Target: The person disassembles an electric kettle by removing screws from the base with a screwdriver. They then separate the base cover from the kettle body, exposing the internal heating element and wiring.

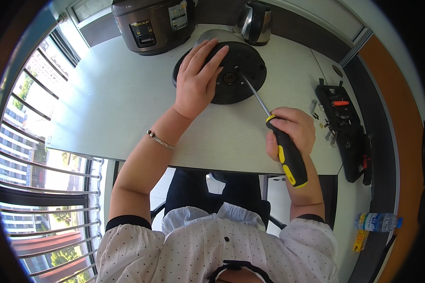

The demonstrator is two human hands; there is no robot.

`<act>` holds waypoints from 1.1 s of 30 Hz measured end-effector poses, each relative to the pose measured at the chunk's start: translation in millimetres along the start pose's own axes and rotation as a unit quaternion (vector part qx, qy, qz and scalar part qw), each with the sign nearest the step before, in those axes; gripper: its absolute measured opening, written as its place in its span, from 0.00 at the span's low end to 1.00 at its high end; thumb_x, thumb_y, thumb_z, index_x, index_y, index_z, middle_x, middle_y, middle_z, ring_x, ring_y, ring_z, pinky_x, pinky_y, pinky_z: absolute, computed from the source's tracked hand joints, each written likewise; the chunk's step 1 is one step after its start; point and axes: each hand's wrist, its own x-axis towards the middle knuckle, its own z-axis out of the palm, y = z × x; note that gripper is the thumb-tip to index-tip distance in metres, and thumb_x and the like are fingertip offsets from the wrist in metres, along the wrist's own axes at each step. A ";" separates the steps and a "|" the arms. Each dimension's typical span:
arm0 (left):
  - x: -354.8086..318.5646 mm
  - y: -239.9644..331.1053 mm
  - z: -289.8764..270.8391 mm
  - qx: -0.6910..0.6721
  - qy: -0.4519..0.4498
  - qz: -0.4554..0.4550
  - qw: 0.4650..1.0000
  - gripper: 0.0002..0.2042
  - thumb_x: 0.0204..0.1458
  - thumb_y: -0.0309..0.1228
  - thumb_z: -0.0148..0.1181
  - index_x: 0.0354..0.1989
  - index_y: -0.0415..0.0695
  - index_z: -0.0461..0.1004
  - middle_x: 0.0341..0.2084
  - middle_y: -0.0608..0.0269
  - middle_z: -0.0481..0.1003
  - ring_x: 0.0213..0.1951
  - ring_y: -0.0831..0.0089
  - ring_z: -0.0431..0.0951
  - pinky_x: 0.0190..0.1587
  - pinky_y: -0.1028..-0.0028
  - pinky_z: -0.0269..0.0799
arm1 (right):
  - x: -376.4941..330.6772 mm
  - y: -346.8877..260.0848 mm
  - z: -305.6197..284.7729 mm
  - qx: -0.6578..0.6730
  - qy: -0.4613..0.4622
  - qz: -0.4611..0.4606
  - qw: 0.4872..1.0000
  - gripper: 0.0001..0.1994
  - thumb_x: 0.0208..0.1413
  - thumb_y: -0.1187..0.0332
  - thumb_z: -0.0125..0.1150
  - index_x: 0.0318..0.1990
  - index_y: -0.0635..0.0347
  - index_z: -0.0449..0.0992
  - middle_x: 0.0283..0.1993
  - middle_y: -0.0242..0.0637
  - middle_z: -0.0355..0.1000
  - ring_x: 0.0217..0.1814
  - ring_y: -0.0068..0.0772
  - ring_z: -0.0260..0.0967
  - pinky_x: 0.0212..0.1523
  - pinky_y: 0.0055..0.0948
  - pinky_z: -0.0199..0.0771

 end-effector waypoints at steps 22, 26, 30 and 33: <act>-7.4 45.1 -5.0 0.003 -0.010 0.148 0.989 0.20 0.34 0.32 0.66 0.42 0.51 0.80 0.34 0.68 0.68 0.39 0.67 0.66 0.45 0.65 0.62 | 2.0 -2.0 13.8 0.002 0.018 -0.014 1.000 0.17 0.32 0.72 0.63 0.36 0.55 0.70 0.28 0.36 0.69 0.20 0.33 0.67 0.21 0.26 0.69; -6.3 42.1 -2.5 0.000 0.004 0.149 0.989 0.18 0.34 0.32 0.66 0.39 0.50 0.81 0.32 0.70 0.68 0.37 0.70 0.67 0.43 0.67 0.61 | -0.7 -1.0 14.9 0.001 0.017 -0.016 1.000 0.17 0.32 0.72 0.64 0.36 0.56 0.70 0.28 0.36 0.70 0.20 0.34 0.67 0.21 0.26 0.69; -5.6 40.8 -3.9 0.006 0.005 0.158 0.987 0.17 0.33 0.32 0.67 0.37 0.49 0.80 0.32 0.71 0.70 0.37 0.71 0.68 0.42 0.68 0.61 | -1.9 -0.4 19.4 -0.003 0.037 -0.019 0.999 0.16 0.34 0.71 0.66 0.35 0.56 0.70 0.29 0.37 0.70 0.21 0.34 0.68 0.21 0.26 0.70; -5.2 38.9 -4.1 0.016 0.011 0.171 0.985 0.17 0.33 0.32 0.68 0.36 0.48 0.80 0.33 0.71 0.70 0.37 0.72 0.69 0.41 0.68 0.61 | -1.4 -4.1 19.9 -0.015 0.036 -0.019 0.999 0.17 0.36 0.69 0.69 0.35 0.57 0.70 0.29 0.37 0.70 0.21 0.34 0.68 0.21 0.25 0.70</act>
